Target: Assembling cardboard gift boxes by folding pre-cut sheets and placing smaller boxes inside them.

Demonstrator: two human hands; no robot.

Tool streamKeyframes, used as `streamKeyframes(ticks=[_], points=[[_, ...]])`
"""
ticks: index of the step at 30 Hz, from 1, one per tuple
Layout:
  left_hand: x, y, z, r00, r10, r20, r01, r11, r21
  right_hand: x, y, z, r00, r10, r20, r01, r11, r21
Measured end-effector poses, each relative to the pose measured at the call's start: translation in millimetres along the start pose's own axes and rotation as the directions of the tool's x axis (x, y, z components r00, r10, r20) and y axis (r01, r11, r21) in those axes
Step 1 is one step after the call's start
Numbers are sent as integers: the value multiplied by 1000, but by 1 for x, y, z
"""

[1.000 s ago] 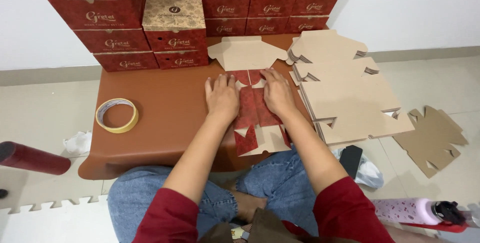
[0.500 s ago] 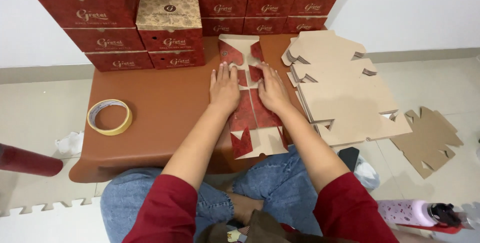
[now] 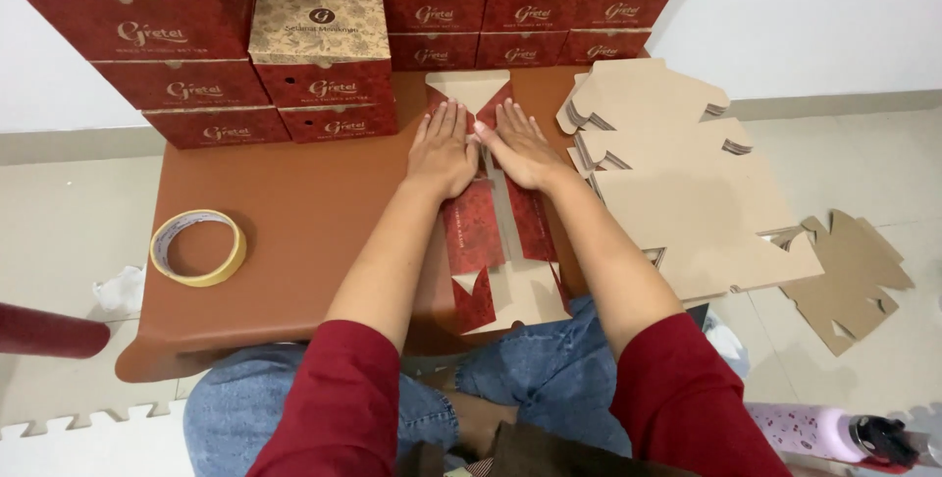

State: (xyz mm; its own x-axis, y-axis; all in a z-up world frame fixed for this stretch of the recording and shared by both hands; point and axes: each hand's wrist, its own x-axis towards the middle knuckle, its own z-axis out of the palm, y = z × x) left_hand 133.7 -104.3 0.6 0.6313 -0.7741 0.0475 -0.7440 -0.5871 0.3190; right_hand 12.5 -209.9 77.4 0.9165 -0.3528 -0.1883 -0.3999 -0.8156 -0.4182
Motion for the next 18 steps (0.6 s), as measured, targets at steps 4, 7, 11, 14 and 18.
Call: streamKeyframes(ticks=[4,7,11,14,18], points=[[20,-2,0,1000,-5,-8,5,1000,-8,32,5,-5,999,29,17,-29,1000,2],[31,-6,0,1000,7,-26,-6,1000,16,50,6,-7,999,32,19,-31,999,-24],[32,-7,-8,997,36,-75,-36,999,11,60,1,-13,1000,21,9,-21,1000,3],[30,-7,-9,994,44,-96,-43,999,12,56,-4,-15,1000,15,-9,-15,1000,24],[29,-7,-4,988,45,-148,-46,999,-6,45,-6,-14,1000,18,-9,-18,997,80]])
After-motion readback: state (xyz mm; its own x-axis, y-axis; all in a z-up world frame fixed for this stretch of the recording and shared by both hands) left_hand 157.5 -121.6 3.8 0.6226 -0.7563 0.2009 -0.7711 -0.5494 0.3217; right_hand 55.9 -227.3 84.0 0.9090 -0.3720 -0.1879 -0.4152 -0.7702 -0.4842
